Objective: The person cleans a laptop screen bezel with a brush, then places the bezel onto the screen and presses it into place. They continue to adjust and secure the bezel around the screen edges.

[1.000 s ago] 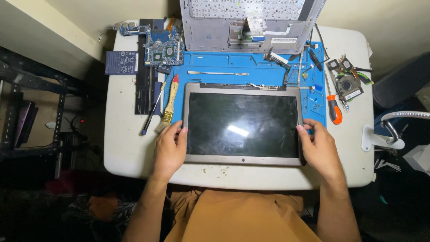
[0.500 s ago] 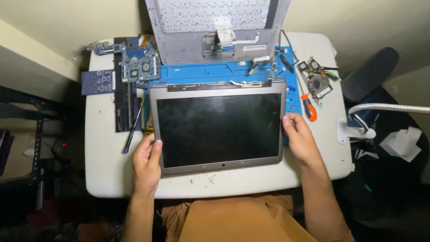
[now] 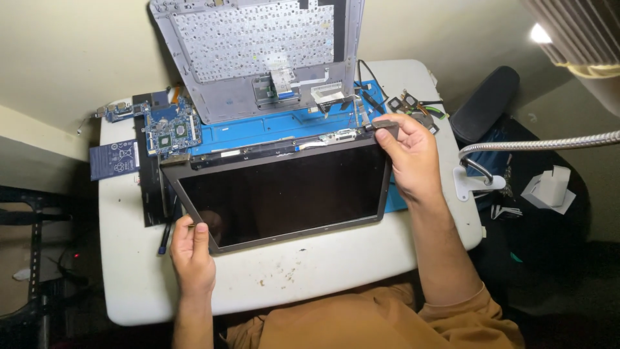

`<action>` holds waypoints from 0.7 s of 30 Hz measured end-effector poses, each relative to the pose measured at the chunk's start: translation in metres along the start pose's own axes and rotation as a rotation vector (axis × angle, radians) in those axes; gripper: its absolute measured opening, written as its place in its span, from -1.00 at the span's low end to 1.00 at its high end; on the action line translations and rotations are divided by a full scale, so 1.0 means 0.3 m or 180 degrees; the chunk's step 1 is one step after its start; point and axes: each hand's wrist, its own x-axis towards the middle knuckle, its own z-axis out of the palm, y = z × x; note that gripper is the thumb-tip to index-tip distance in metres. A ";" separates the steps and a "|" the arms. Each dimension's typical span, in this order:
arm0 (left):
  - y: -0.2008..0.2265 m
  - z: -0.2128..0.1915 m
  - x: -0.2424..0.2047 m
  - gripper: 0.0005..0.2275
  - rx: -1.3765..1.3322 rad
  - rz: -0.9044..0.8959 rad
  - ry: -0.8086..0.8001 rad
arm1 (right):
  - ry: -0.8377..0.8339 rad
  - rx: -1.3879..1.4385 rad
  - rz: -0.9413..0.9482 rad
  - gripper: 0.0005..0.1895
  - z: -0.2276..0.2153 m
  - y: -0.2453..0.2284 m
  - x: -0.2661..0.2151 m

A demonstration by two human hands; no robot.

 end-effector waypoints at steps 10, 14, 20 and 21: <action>0.088 0.013 0.055 -0.87 0.0040 0.0099 -0.0533 | -0.0033 -0.0343 -0.0446 -0.84 -0.067 0.021 0.002; 0.229 0.060 0.104 -0.80 -0.0282 0.0470 -0.0697 | -0.0066 -0.0274 -0.0556 -0.84 -0.089 0.043 0.016; 0.408 0.064 0.187 -0.75 -0.0186 0.0947 -0.0295 | -0.0055 -0.0031 -0.0526 -0.84 -0.094 0.041 -0.004; 0.442 0.061 0.192 -0.79 -0.0038 0.0940 -0.0374 | 0.0058 0.0030 -0.0476 -0.85 -0.092 0.032 -0.011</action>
